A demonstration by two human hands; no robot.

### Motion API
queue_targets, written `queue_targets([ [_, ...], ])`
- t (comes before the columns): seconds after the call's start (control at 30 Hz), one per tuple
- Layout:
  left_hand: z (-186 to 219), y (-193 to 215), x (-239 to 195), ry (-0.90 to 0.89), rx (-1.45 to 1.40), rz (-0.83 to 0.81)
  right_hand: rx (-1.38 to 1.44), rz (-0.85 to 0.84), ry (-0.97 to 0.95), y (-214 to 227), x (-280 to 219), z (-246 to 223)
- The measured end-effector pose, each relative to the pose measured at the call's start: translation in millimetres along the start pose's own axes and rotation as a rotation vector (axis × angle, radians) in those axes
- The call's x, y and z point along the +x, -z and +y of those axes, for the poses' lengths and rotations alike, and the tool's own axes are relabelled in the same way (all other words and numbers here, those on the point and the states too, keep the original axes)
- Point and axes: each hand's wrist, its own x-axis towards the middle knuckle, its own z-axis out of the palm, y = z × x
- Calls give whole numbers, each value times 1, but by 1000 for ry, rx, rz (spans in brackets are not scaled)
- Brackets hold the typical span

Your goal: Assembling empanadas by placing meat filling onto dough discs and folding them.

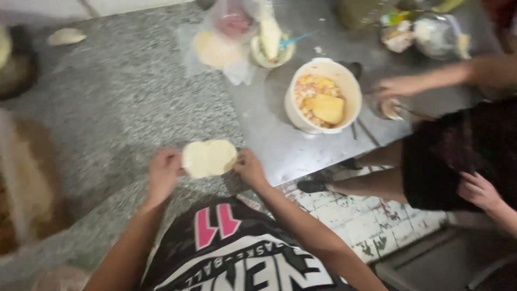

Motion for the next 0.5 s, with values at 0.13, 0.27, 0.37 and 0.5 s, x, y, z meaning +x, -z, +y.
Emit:
queue_targets([
  [0.13, 16, 23, -8, -163, -22, 166, -120, 8, 12, 2, -16, -23],
  [0.27, 71, 29, -42, -200, 23, 172, -134, 63, 57, 23, -35, -52],
  [0.37, 113, 17, -72, -218, 50, 93, -77, -9, 155, 24, -42, -57],
  [0.5, 115, -7, -67, -234, 8, -193, 550, -303, 359, 11, -46, -78],
])
